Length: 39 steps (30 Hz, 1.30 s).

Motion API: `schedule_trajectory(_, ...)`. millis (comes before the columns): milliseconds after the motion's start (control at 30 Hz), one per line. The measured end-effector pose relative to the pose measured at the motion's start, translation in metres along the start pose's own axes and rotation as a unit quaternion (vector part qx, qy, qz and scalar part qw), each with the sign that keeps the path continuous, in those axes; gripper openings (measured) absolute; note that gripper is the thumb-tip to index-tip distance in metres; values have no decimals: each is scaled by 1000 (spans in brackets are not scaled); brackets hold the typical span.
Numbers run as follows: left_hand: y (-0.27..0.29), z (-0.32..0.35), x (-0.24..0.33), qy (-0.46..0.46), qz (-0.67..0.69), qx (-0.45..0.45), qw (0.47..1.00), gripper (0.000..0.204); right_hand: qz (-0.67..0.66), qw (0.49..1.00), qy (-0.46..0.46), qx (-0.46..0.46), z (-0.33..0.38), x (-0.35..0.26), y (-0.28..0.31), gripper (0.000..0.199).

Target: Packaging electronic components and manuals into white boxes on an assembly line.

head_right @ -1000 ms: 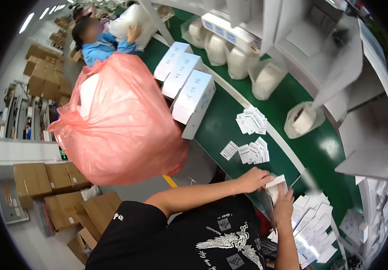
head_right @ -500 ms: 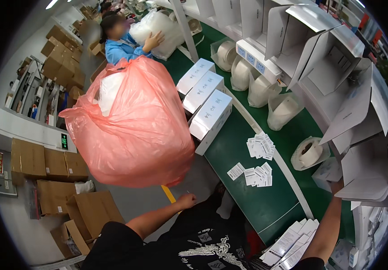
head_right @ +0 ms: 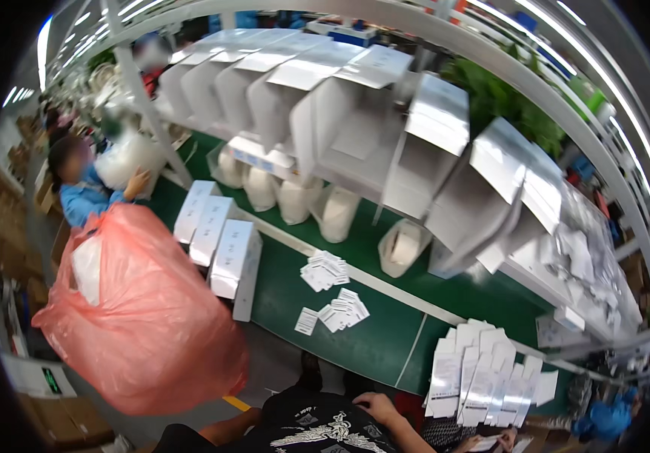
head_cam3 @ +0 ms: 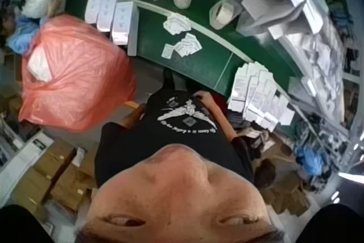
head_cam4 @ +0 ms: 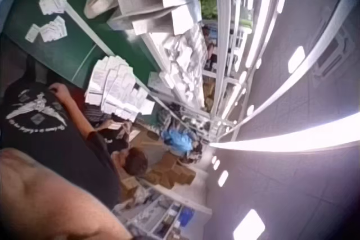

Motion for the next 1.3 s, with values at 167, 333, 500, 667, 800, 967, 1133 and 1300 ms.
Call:
schedule_trajectory(167,81,-43,-17,-2,-144,-22,989,46,-70,996,-57,1,16,63,-84,42)
schedule_trajectory(333,183,-47,2,38,-85,140,986,36,-177,973,-3,-147,19,77,-164,42)
schedule_trajectory(500,202,-39,51,-9,-20,163,986,27,-85,966,-196,144,54,70,-160,37)
schedule_trajectory(667,164,-9,105,-89,-38,254,962,27,-136,889,-265,347,113,53,-134,34)
schedule_trajectory(800,193,11,125,-64,53,252,964,22,-96,885,-179,419,133,45,-118,34)
schedule_trajectory(967,279,29,164,-150,-53,367,917,15,-356,856,-240,288,138,71,-116,26)
schedule_trajectory(1133,435,83,221,-197,-75,647,733,17,-318,802,-280,422,181,96,-77,16)
schedule_trajectory(1300,519,112,239,-235,41,685,689,13,-134,764,-170,608,177,13,87,7)
Point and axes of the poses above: each hand's wrist, its own z-axis away from the middle knuckle, its own y-axis out of the back of the hand, x = y × z, the point moved 9 cm from there along -z, towards the middle knuckle, and after that the axes turned 10 degrees about -y, right-handed, at the moved point
